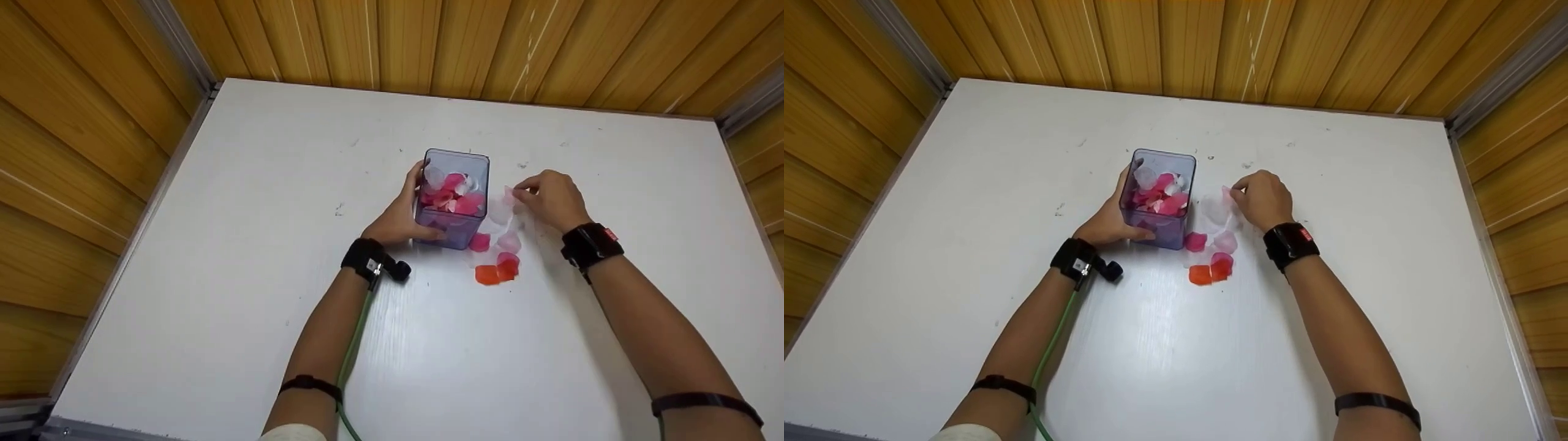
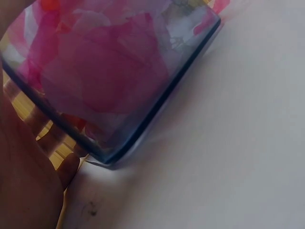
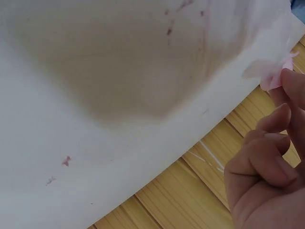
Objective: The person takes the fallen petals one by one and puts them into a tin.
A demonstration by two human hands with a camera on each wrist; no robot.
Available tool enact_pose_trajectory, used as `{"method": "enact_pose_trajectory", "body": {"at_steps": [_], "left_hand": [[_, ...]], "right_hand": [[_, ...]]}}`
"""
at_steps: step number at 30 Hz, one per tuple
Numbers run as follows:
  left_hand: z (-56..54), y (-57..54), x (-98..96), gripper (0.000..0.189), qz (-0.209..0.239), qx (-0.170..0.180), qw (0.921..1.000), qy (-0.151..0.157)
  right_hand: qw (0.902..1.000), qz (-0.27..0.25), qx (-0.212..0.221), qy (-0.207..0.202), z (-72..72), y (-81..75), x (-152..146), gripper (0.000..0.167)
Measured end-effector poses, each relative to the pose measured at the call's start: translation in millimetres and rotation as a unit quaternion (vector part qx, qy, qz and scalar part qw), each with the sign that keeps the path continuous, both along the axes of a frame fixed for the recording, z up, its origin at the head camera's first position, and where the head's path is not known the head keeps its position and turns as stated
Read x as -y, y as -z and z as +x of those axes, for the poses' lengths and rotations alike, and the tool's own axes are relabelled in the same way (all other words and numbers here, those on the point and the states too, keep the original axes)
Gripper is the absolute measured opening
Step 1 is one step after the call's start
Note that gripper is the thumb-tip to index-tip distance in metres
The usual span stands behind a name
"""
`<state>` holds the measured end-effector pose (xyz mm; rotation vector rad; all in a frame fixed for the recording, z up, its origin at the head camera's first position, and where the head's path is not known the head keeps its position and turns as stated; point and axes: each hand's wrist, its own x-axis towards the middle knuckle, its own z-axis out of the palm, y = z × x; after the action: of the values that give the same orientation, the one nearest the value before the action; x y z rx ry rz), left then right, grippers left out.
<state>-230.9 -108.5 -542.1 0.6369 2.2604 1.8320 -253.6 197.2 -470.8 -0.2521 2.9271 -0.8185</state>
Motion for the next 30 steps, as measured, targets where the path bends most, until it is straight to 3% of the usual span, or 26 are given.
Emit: {"method": "enact_pose_trajectory", "body": {"at_steps": [6, 9, 16, 19, 23, 27, 30], "left_hand": [[-1.8, 1.7, 1.4, 0.139, 0.000, -0.001, 1.0000, -0.003], [-1.6, 3.1, 1.7, 0.139, 0.002, 0.003, 1.0000, -0.003], [-3.4, 2.2, 4.1, 0.138, 0.003, -0.002, 1.0000, -0.007], [-4.2, 2.8, 4.2, 0.137, 0.006, -0.005, 1.0000, -0.006], [-3.9, 4.8, 0.1, 0.137, 0.014, -0.001, 0.9999, 0.003], [-3.4, 6.1, -4.3, 0.136, 0.012, -0.001, 0.9999, 0.010], [-4.0, 4.4, -4.9, 0.136, 0.007, -0.006, 0.9999, 0.010]], "right_hand": [[0.9997, -0.007, -0.020, -0.010, 5.3, -15.8, 3.6, 0.029], [0.9982, -0.018, -0.052, -0.023, 9.6, -28.2, 11.2, 0.030], [0.9859, -0.090, -0.130, -0.055, 22.0, -63.3, 57.7, 0.024], [0.9828, -0.095, -0.137, -0.079, 21.5, -65.4, 79.6, 0.022], [0.9864, -0.063, -0.120, -0.093, 17.6, -59.7, 99.2, 0.021], [0.9892, -0.021, -0.110, -0.095, 15.6, -54.8, 103.8, 0.023], [0.9886, -0.016, -0.123, -0.085, 16.6, -58.5, 98.0, 0.023]]}}
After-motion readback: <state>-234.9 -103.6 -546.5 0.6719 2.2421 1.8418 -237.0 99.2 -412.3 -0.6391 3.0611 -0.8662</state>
